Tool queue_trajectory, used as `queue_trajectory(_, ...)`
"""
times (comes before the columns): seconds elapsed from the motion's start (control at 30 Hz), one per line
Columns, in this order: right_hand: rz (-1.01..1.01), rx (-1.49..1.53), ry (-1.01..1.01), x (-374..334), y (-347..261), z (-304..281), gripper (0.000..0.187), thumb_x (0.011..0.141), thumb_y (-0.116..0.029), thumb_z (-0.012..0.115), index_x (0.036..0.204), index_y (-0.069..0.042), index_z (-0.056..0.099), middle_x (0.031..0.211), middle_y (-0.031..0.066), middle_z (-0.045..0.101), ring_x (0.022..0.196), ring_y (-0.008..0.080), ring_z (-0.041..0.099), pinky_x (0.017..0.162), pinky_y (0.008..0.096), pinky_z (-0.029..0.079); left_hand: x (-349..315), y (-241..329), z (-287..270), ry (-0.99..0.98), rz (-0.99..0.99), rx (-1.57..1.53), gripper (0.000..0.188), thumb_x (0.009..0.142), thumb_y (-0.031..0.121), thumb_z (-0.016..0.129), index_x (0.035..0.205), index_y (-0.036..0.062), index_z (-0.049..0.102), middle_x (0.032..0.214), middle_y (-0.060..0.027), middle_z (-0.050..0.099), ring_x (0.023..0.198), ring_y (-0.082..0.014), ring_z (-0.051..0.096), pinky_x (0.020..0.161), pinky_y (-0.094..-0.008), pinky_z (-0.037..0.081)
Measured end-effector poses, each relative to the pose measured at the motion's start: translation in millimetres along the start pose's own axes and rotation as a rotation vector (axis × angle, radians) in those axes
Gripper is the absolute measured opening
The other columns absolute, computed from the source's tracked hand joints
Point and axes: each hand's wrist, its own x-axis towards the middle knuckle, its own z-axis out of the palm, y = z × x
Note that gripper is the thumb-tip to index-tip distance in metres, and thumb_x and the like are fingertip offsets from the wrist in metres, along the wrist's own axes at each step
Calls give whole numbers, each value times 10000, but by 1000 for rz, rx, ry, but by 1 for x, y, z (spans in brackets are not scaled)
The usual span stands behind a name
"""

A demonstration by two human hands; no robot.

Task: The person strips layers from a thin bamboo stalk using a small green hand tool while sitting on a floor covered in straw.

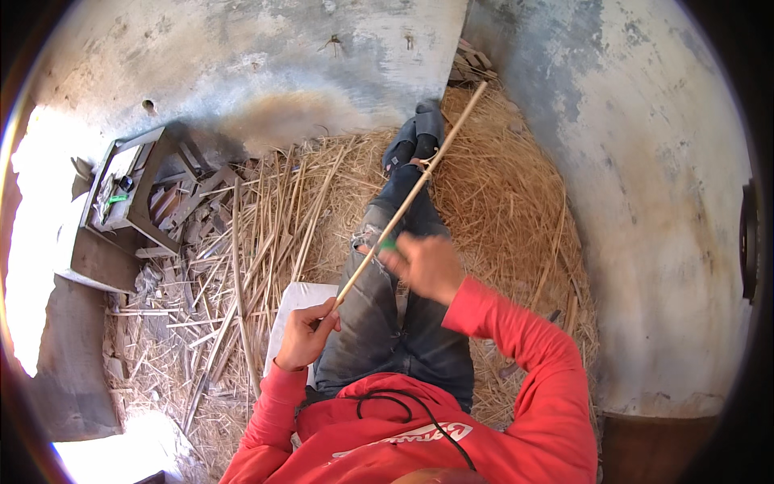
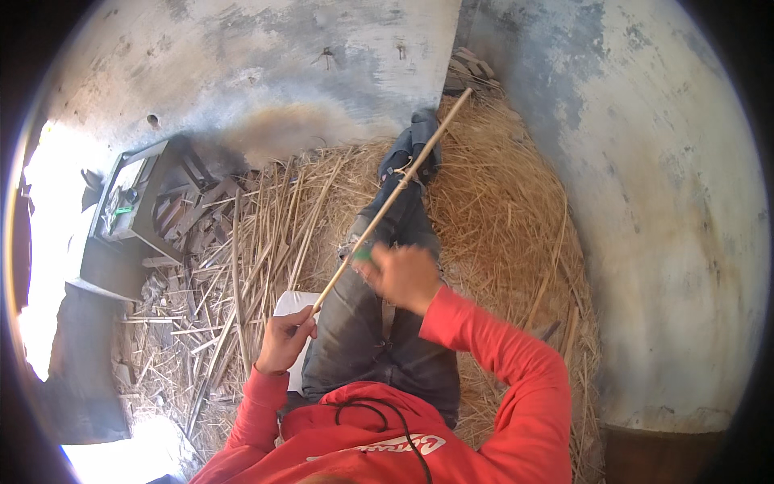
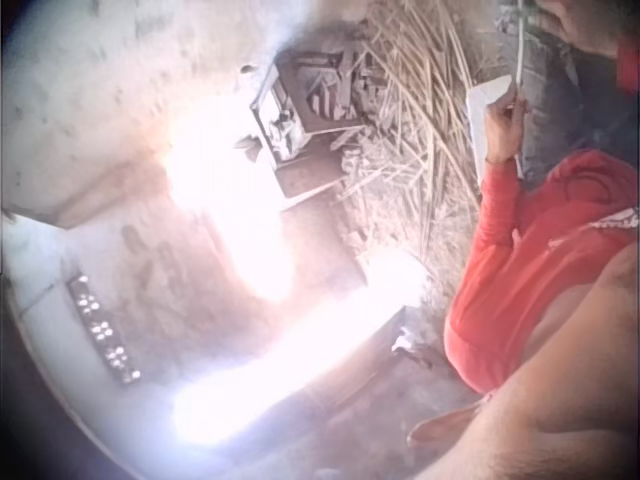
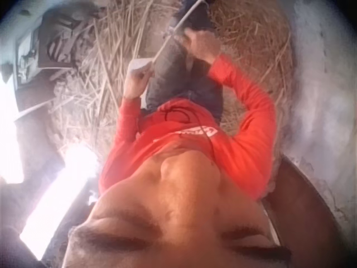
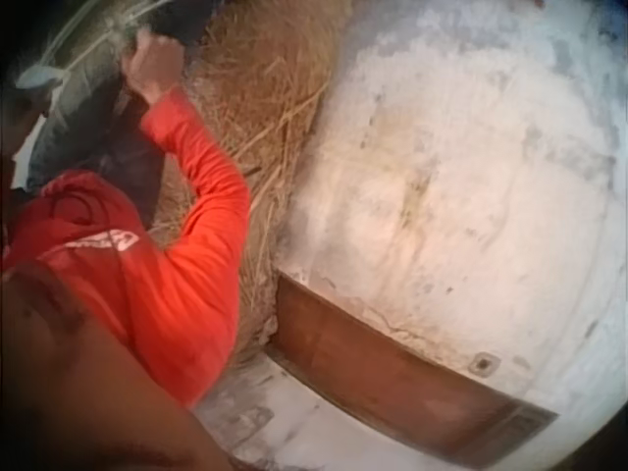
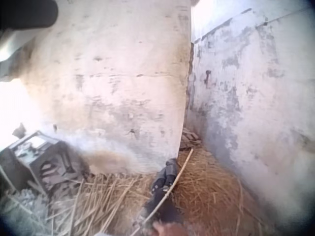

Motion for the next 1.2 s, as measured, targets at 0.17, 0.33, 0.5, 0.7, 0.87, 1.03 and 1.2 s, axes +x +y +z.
queue_trajectory(0.17, 472, 162, 246, 43, 90, -63, 683, 1031, -662, 477, 909, -39, 729, 753, 226, 708, 732, 448, 707, 634, 549, 527, -20, -11, -28, -102, -26, 42, 293, 1040, 78, 637, 1280, -79, 699, 794, 15, 664, 739, -24, 581, 636, -199, 467)
queue_trajectory(0.33, -51, 29, 5, -13, 17, 0, 566, 1018, -608, 549, 832, -81, 640, 745, 228, 700, 658, 451, 691, 637, 556, 543, -19, -10, -33, -136, -194, 10, 281, 1036, 80, 638, 1272, -53, 716, 789, 31, 666, 669, -1, 503, 591, -198, 417)
queue_trajectory(0.5, 607, 92, 479, 35, 168, -60, 698, 1059, -619, 468, 844, 0, 710, 634, 170, 587, 607, 336, 600, 588, 480, 469, -49, -23, -71, -198, -232, 63, 281, 1027, 121, 658, 1244, -38, 738, 750, 43, 661, 600, 0, 450, 537, -201, 350)
queue_trajectory(0.7, 624, 402, 598, 21, 254, -73, 669, 1077, -635, 428, 666, -111, 489, 538, -26, 354, 474, 103, 339, 462, 328, 274, -48, -36, -68, -62, -259, 19, 308, 1043, 126, 629, 1306, -13, 709, 777, 37, 666, 575, -7, 437, 515, -208, 354)
queue_trajectory(0.87, 535, 739, 466, 22, 155, -44, 624, 1087, -595, 442, 680, -124, 485, 572, -33, 375, 501, 89, 348, 492, 299, 285, -8, -59, -32, 127, -142, -58, 320, 1070, 140, 606, 1342, -13, 679, 804, 44, 656, 580, 6, 413, 519, -195, 343)
queue_trajectory(1.03, 503, 745, 382, 8, 142, -10, 622, 1089, -542, 485, 660, -92, 505, 573, -15, 432, 528, 100, 413, 533, 297, 331, 21, -60, -18, 116, -91, -75, 362, 1082, 158, 588, 1393, -20, 638, 852, 12, 704, 587, -11, 451, 530, -203, 388)
queue_trajectory(1.2, 545, 781, 312, -3, 131, 4, 624, 1091, -545, 477, 677, -81, 523, 587, -10, 446, 546, 107, 442, 549, 295, 357, 36, -46, -1, 83, -45, -120, 385, 1094, 124, 552, 1438, -45, 586, 964, -44, 734, 660, -50, 510, 609, -221, 453)
